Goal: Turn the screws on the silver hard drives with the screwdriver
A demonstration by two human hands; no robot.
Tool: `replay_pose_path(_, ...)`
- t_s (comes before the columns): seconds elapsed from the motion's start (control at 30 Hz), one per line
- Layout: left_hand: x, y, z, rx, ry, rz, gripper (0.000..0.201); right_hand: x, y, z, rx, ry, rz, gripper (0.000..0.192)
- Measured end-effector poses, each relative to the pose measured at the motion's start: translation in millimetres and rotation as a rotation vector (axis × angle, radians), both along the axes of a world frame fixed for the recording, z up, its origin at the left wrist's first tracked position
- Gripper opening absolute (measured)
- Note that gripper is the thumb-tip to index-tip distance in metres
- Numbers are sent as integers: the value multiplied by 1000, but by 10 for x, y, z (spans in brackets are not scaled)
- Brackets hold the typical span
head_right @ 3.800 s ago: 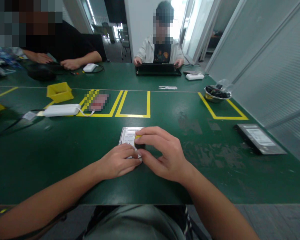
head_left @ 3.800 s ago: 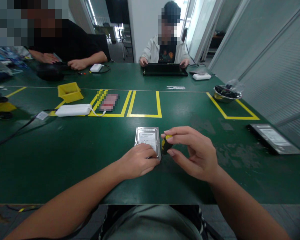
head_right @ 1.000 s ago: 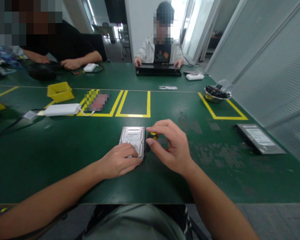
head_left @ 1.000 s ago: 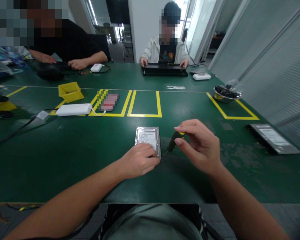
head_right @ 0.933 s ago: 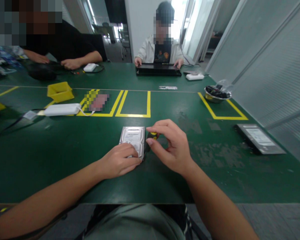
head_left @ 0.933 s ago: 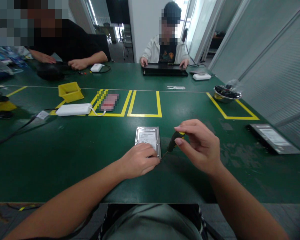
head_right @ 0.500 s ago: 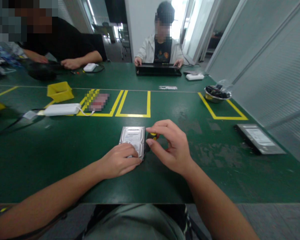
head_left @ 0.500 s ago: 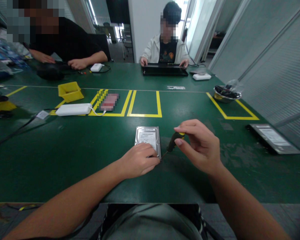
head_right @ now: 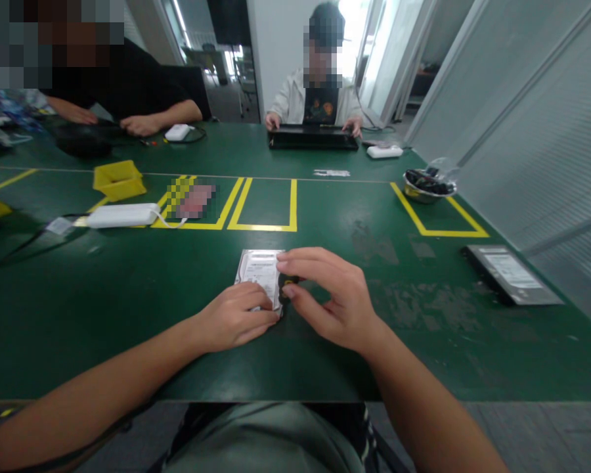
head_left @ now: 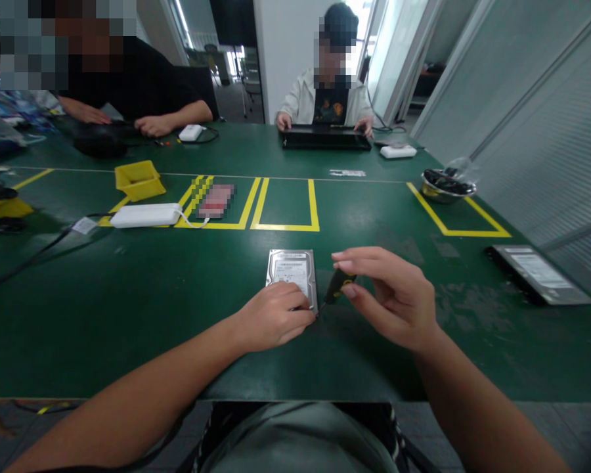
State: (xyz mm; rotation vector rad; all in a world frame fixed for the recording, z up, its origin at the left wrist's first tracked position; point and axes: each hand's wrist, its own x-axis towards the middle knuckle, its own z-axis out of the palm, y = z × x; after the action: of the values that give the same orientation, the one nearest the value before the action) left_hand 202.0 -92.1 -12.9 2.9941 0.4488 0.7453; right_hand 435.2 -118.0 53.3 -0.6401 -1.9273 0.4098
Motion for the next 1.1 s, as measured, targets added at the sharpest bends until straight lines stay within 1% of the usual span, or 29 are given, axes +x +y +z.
replay_pose_path(0.1,0,0,-9,-3,-1,1,16,-13,14,-9,19,6,5,38)
replay_pose_path(0.2,0,2,-21,1,-10,7,16,-18,8,18,52,-46,1,35)
replay_pose_path(0.33,0,5,-26,5,-13,8,16,-16,-20,53,55,-92,2,40)
replay_pose_path(0.6,8,0,-12,23,-9,15,17,-32,-30,53,58,-126,-20,47)
replay_pose_path(0.83,5,4,-21,18,-14,10,17,-39,-27,43,54,-117,-13,45)
replay_pose_path(1.03,0,8,-34,1,3,12,17,-37,-16,24,24,-68,2,45)
replay_pose_path(1.1,-2,5,-33,-9,13,17,18,-15,-21,34,4,-21,-6,45)
